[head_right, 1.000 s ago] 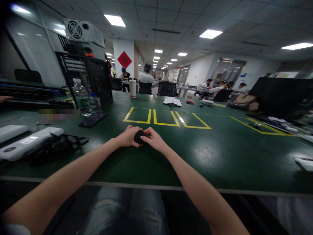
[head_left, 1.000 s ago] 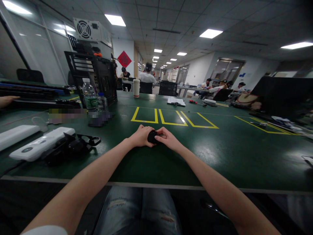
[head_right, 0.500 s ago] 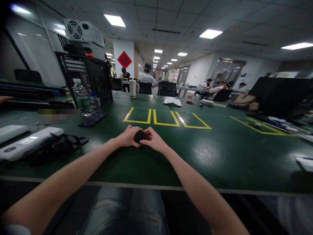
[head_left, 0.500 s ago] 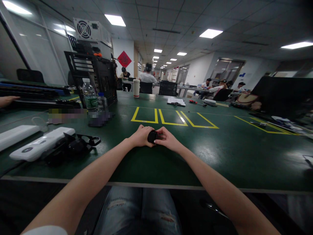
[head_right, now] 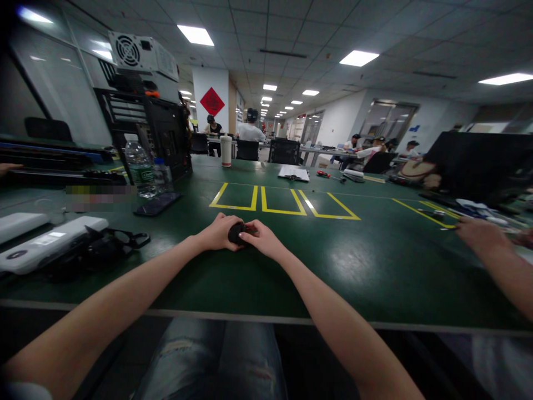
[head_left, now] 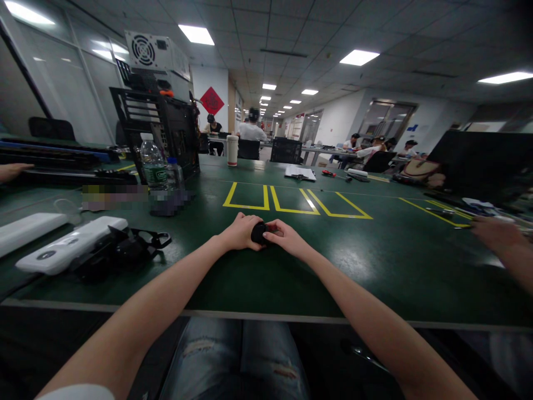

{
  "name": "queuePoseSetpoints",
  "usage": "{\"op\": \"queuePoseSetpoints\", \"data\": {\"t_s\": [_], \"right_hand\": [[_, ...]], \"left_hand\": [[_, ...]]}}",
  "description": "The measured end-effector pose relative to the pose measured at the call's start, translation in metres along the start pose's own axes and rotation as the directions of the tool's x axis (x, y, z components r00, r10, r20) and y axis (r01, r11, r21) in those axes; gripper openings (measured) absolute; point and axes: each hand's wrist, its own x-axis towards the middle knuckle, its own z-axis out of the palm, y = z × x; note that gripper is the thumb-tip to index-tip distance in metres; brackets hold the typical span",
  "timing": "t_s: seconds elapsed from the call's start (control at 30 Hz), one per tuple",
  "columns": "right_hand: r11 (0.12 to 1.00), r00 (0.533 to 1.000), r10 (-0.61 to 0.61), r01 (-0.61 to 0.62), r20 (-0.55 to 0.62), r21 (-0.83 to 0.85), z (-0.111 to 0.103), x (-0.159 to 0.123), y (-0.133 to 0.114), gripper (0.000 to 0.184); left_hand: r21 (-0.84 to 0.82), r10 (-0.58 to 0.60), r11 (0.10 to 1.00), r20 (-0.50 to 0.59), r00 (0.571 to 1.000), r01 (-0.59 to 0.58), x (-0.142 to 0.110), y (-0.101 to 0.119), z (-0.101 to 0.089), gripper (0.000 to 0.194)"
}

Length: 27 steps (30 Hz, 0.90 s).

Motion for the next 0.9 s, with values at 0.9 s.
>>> {"op": "queuePoseSetpoints", "data": {"t_s": [0.9], "right_hand": [[0.999, 0.999, -0.05, 0.049, 0.009, 0.013, 0.002, -0.002, -0.0026, 0.032]], "left_hand": [[-0.01, 0.002, 1.0, -0.008, 1.0, -0.002, -0.0001, 0.0005, -0.0002, 0.052]]}}
